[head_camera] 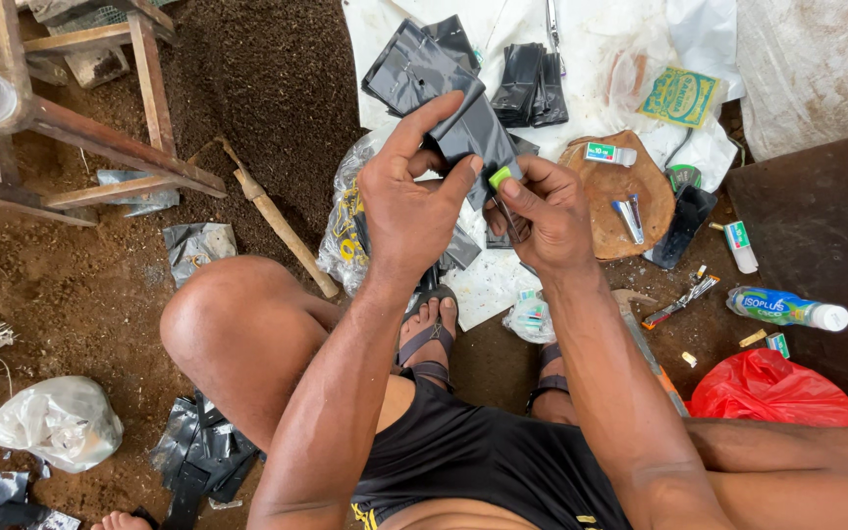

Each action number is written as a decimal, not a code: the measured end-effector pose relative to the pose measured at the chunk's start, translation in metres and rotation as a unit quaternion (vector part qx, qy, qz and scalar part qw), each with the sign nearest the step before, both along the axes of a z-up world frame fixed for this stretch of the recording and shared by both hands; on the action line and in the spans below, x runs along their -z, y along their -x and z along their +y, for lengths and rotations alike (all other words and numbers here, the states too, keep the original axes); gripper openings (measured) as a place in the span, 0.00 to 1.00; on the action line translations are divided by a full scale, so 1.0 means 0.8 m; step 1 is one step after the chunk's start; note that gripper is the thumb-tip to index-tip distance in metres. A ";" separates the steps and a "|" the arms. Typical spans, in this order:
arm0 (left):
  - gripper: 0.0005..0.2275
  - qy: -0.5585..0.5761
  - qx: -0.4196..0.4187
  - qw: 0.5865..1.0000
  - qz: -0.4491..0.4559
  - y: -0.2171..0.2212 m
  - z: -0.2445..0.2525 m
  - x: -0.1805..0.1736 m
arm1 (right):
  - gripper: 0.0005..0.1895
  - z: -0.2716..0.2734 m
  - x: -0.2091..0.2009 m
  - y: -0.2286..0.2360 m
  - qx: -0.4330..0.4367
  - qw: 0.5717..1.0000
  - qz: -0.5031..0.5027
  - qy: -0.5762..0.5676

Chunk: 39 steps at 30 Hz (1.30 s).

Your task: The person sits on the ground and uses a small green tool to press or adjust components on black rectangular hardware pieces. They handle several pieces one at a time, occasionally picking up and setting down small metal parts and tools.

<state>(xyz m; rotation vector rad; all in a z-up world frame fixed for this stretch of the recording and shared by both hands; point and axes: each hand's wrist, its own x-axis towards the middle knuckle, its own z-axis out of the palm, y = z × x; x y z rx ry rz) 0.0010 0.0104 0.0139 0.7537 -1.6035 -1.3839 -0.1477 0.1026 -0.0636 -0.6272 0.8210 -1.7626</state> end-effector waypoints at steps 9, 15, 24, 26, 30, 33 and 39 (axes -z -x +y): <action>0.23 -0.012 -0.016 0.999 0.025 0.000 -0.004 0.005 | 0.15 -0.001 0.016 0.011 -0.056 0.998 0.012 0.007; 0.24 -0.103 0.003 0.990 0.101 -0.005 -0.013 0.011 | 0.17 -0.009 0.115 0.051 0.093 0.915 0.330 -0.210; 0.25 -0.161 0.017 0.980 0.118 0.001 -0.017 0.014 | 0.24 0.054 0.233 0.117 0.231 0.584 0.652 -0.426; 0.25 -0.165 0.017 0.980 0.108 0.004 -0.016 0.014 | 0.24 0.056 0.242 0.125 0.220 0.575 0.651 -0.443; 0.25 -0.168 0.016 0.981 0.098 0.006 -0.015 0.016 | 0.24 0.059 0.250 0.133 0.195 0.564 0.650 -0.471; 0.25 -0.157 0.012 0.983 0.091 0.007 -0.016 0.016 | 0.27 0.066 0.252 0.138 0.206 0.574 0.647 -0.458; 0.26 -0.150 -0.002 0.988 0.046 0.002 -0.015 0.014 | 0.31 0.097 0.253 0.163 0.297 0.550 0.592 -0.509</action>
